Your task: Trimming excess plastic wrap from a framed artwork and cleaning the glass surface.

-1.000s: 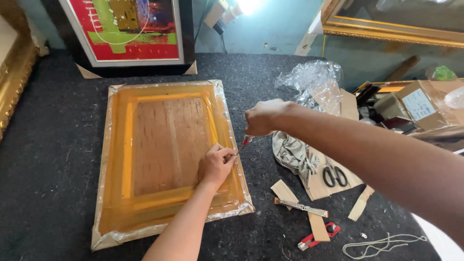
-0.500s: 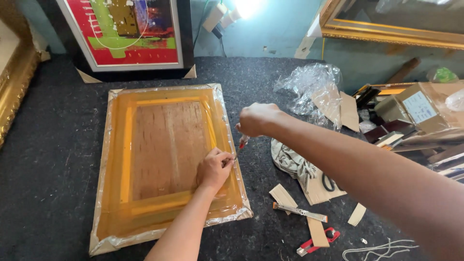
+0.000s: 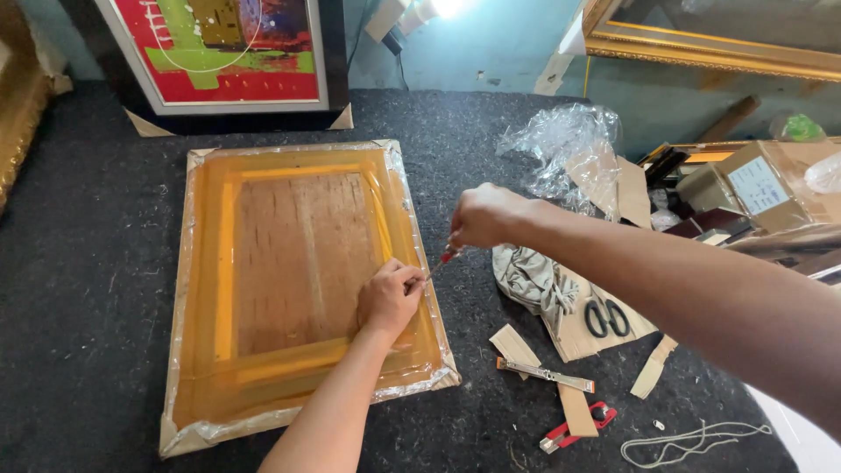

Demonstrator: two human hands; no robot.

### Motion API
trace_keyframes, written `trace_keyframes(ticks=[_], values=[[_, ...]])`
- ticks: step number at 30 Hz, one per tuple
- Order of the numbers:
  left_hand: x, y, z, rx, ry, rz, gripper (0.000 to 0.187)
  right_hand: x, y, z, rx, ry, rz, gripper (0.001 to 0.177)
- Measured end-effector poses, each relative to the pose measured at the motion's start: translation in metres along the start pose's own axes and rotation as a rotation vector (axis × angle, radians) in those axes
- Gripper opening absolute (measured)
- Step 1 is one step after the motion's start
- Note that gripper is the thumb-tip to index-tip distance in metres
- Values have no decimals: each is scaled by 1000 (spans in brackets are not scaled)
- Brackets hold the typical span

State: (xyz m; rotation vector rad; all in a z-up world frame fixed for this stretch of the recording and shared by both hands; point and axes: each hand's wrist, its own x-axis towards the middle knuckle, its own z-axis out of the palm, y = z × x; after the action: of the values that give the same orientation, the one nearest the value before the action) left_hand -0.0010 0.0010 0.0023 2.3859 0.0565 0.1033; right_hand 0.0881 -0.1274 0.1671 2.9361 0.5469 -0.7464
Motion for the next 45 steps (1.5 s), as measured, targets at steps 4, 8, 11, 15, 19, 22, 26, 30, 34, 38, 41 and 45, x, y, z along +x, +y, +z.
trace_keyframes(ticks=[4, 8, 11, 15, 19, 22, 26, 30, 34, 38, 41, 45], values=[[0, 0, -1, -18, 25, 21, 6, -1, 2, 3, -65, -62, 113, 35], [-2, 3, -6, -26, 4, 25, 7, -19, 9, -6, -430, 55, -314, 25], [-3, 8, -13, -22, -21, 26, 6, -25, 5, -14, -649, 148, -792, 22], [-2, 4, -7, -33, -10, 87, 4, -36, -17, -12, -307, 40, -564, 20], [0, 3, -9, -15, -19, 89, 4, -4, -24, -1, -34, 28, 37, 23], [-1, 5, -11, -4, -29, 73, 4, 8, -17, 0, -58, 29, 62, 27], [-5, 9, -13, 31, 2, 94, 5, -26, -13, -17, -393, -51, -262, 23], [-8, 10, -15, 57, 49, 155, 3, -22, 2, -14, -849, 144, -825, 22], [-4, 9, -12, 64, 60, 180, 3, -26, -11, -7, -425, 37, -643, 19], [-7, 5, -7, 61, 60, 182, 3, -16, -19, -5, -43, -12, -107, 19], [-1, 8, -9, 56, 31, 141, 4, -6, -16, -10, -17, -80, -22, 25], [-6, 13, -16, 61, -26, 66, 9, -38, -14, -26, -356, -94, -215, 47]])
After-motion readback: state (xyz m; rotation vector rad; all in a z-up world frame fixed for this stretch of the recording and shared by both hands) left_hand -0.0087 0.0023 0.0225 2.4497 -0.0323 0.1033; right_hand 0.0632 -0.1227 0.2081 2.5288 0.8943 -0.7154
